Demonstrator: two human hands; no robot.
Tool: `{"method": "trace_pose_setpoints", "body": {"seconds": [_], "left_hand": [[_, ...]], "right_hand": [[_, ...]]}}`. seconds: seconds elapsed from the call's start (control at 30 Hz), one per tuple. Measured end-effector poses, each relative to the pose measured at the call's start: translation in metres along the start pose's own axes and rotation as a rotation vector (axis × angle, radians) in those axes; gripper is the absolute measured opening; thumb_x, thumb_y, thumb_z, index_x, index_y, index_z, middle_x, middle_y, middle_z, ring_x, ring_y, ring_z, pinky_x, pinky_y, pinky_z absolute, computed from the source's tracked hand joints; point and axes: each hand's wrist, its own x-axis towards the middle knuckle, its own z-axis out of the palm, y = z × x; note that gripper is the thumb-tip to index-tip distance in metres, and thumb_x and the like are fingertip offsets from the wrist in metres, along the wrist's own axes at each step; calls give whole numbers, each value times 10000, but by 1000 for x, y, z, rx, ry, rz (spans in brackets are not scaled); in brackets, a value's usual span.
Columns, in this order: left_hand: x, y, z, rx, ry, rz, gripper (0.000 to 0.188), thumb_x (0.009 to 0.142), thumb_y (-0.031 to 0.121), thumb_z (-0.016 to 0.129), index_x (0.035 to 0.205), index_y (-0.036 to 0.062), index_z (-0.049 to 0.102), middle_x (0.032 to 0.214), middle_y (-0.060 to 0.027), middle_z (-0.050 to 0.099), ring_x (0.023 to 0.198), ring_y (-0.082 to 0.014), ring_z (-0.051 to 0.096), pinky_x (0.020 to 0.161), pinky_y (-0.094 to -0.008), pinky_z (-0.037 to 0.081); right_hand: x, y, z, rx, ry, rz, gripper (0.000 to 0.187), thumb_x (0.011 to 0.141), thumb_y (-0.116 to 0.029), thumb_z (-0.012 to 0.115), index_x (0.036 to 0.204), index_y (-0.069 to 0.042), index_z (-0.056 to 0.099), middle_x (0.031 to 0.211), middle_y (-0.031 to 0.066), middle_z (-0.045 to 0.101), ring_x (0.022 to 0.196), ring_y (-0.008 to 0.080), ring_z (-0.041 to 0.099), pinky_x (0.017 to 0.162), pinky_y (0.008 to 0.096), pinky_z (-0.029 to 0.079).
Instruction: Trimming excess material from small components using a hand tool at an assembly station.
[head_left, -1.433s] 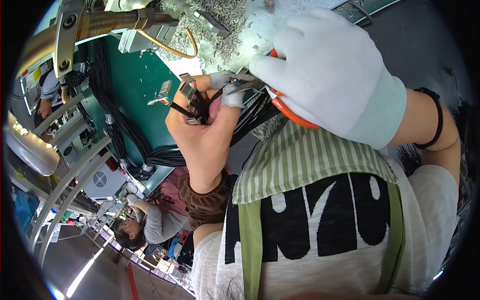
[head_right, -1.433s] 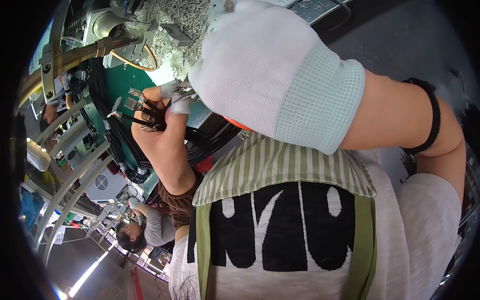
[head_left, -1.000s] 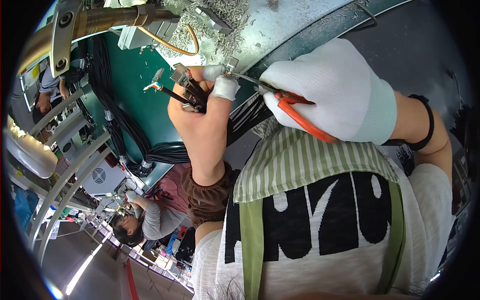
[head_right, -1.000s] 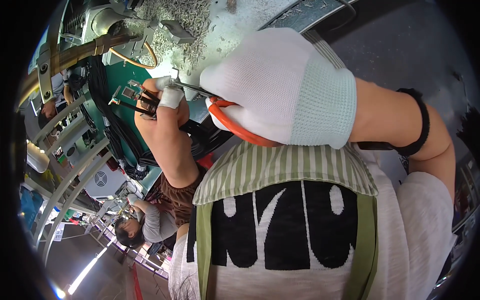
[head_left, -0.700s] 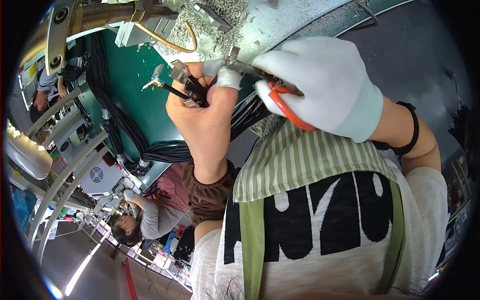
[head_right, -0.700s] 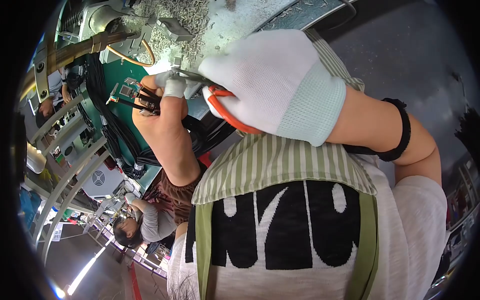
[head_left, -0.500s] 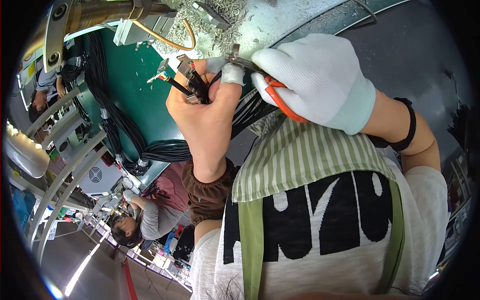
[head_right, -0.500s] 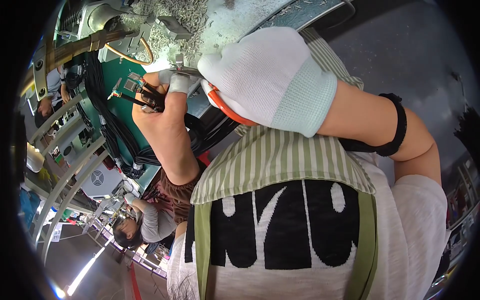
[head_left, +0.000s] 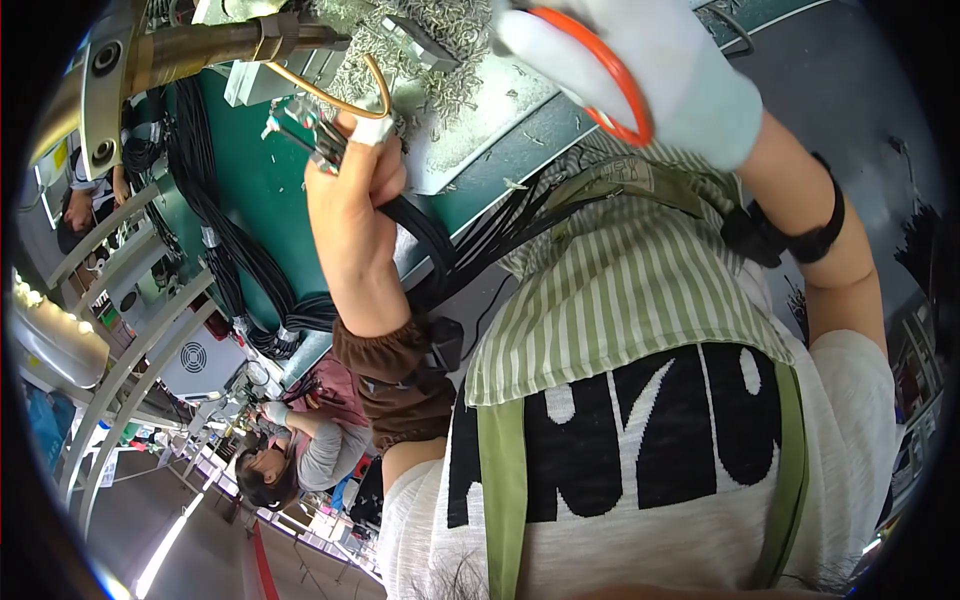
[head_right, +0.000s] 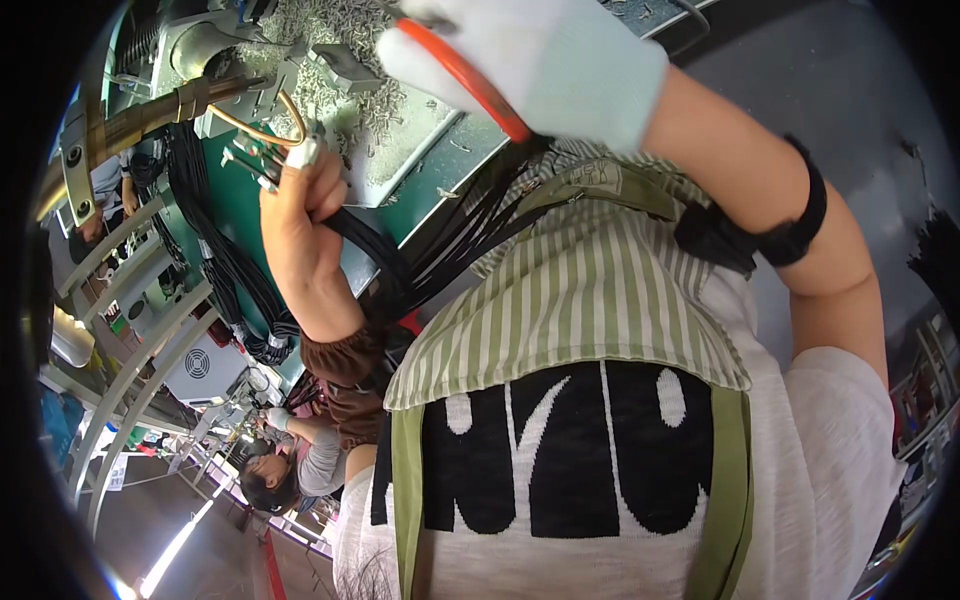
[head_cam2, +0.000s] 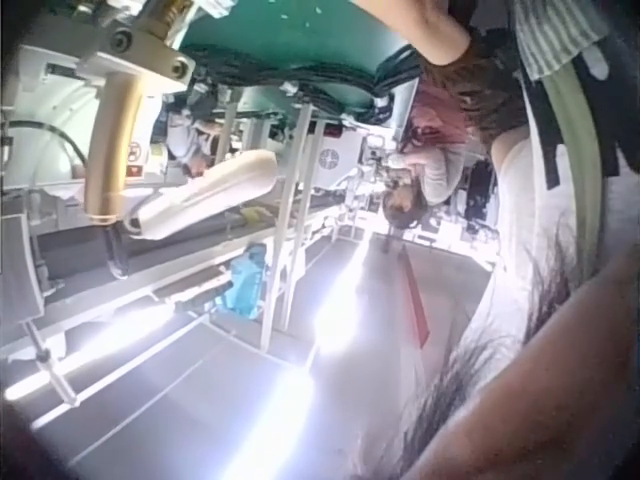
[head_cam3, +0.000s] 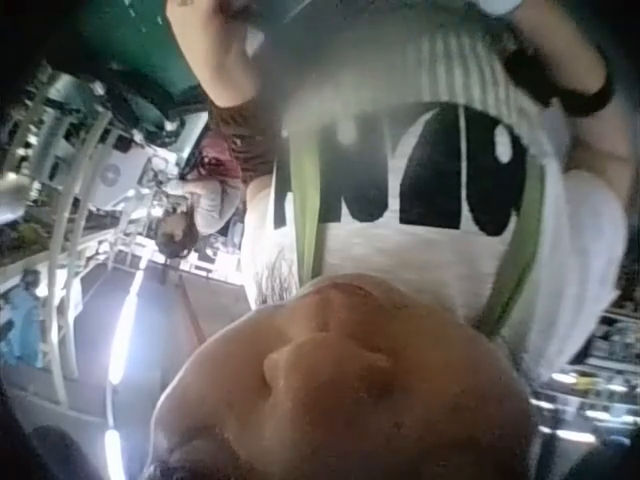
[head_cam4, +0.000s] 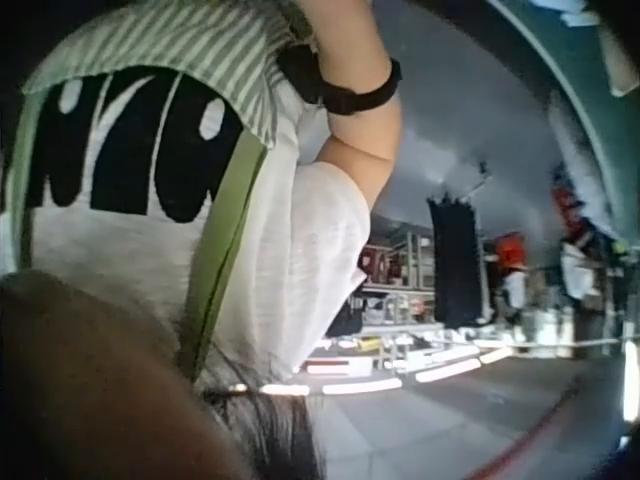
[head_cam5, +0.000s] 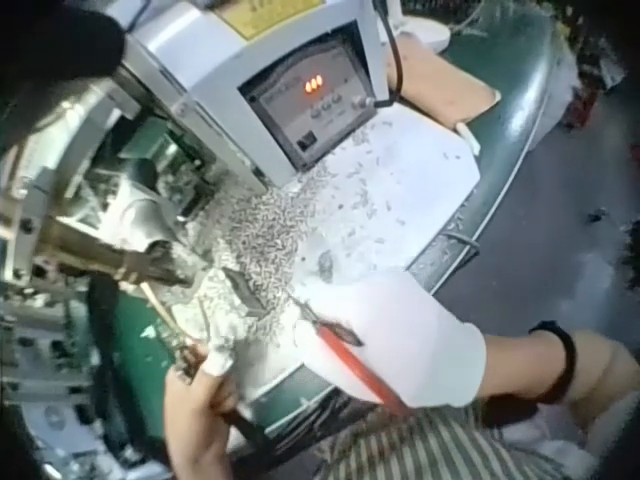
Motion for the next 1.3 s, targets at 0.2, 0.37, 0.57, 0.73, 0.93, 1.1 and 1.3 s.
{"method": "trace_pose_setpoints", "body": {"seconds": [0.2,0.37,0.57,0.73,0.93,1.1,1.3], "left_hand": [[35,10,1,65,-171,26,226,844,222,665,893,33,552,608,62,408,476,-19,285,422,-190,208],[39,17,-1,192,-127,33,297,826,277,691,912,30,550,614,47,437,469,-23,327,416,-181,212],[38,24,9,263,-155,63,349,806,318,714,921,32,550,610,42,445,457,-28,350,411,-172,224],[32,28,16,383,-125,102,391,781,360,735,920,43,553,644,38,472,502,-37,391,445,-178,280],[23,26,20,417,-111,174,461,738,420,761,926,45,569,719,40,509,615,-45,435,540,-196,341],[19,25,19,382,-81,171,476,721,429,772,912,37,580,721,40,508,618,-45,433,548,-195,337],[22,22,12,405,-134,153,379,788,370,725,885,36,575,691,35,508,595,-50,431,535,-197,336]], "right_hand": [[52,42,20,-233,455,-927,210,830,-215,614,738,-26,604,572,125,533,520,311,528,531,352,449],[74,13,6,264,-337,79,266,830,-204,603,659,1,603,528,115,535,452,232,538,443,322,421],[72,-5,-17,665,-473,434,296,834,-186,586,633,31,597,507,88,531,401,153,525,365,277,384],[72,-3,-22,711,-477,479,312,831,-194,591,618,35,591,492,83,524,398,158,523,379,271,398],[67,10,-10,640,-465,287,304,825,-203,590,616,18,604,484,81,520,404,153,513,391,281,391],[70,-6,-17,603,-528,440,294,821,-191,584,606,9,611,481,82,519,406,154,503,401,287,386],[65,0,-5,657,-496,383,318,815,-188,578,563,5,585,476,79,520,402,160,501,407,288,390]]}}
